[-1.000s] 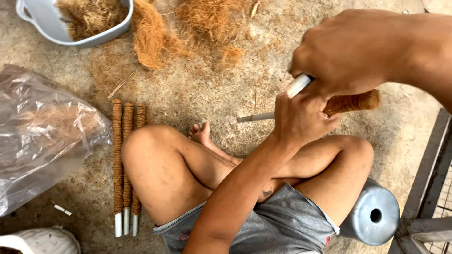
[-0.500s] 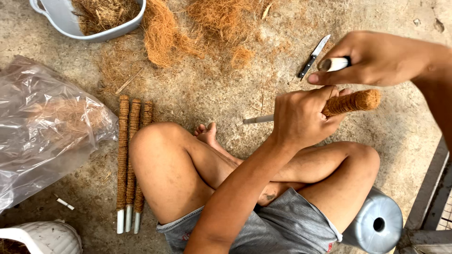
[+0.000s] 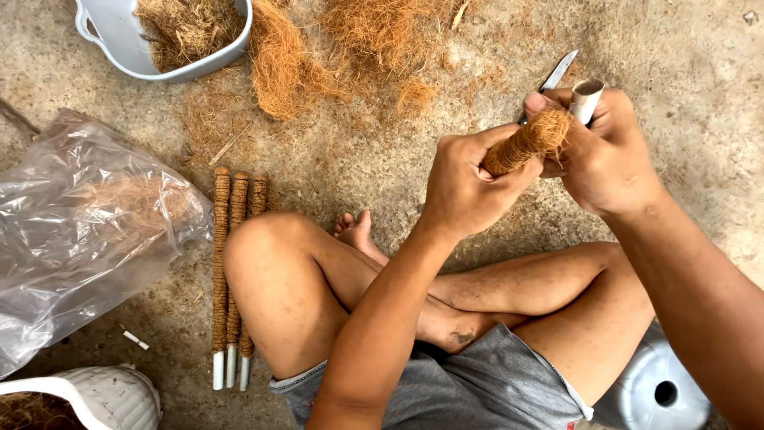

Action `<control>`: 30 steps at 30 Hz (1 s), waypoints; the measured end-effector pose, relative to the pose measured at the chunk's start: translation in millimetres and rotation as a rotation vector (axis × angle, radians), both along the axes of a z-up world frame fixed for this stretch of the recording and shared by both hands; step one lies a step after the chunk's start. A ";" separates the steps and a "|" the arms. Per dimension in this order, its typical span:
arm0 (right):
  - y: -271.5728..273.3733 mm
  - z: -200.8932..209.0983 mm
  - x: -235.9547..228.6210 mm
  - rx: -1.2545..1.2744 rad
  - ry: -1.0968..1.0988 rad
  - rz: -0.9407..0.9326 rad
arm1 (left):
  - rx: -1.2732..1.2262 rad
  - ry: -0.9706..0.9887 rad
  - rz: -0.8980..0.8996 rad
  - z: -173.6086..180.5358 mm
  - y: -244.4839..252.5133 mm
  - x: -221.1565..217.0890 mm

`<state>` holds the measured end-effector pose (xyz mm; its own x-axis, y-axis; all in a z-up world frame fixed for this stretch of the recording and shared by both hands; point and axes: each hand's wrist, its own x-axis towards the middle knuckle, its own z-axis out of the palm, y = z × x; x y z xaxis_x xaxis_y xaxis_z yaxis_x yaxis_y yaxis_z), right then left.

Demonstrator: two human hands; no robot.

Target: The person sits on the floor and wraps coconut coir around a white PVC pipe handle. They use their hands to twist and secure the fibers, occasionally picking up more coir from a nearby pile. Other workers are visible in the background performing similar tasks.

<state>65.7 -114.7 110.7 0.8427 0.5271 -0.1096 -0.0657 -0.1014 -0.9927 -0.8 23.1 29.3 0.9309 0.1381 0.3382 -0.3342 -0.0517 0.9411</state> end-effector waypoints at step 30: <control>25.4 1.0 -25.3 0.115 -0.177 -0.114 | -0.232 -0.103 -0.436 -6.3 32.2 -2.5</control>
<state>40.4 -89.3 111.7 0.8982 0.4279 0.1008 0.1063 0.0110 -0.9943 -3.3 55.3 23.0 0.8822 -0.1742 0.4375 -0.3693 0.3204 0.8723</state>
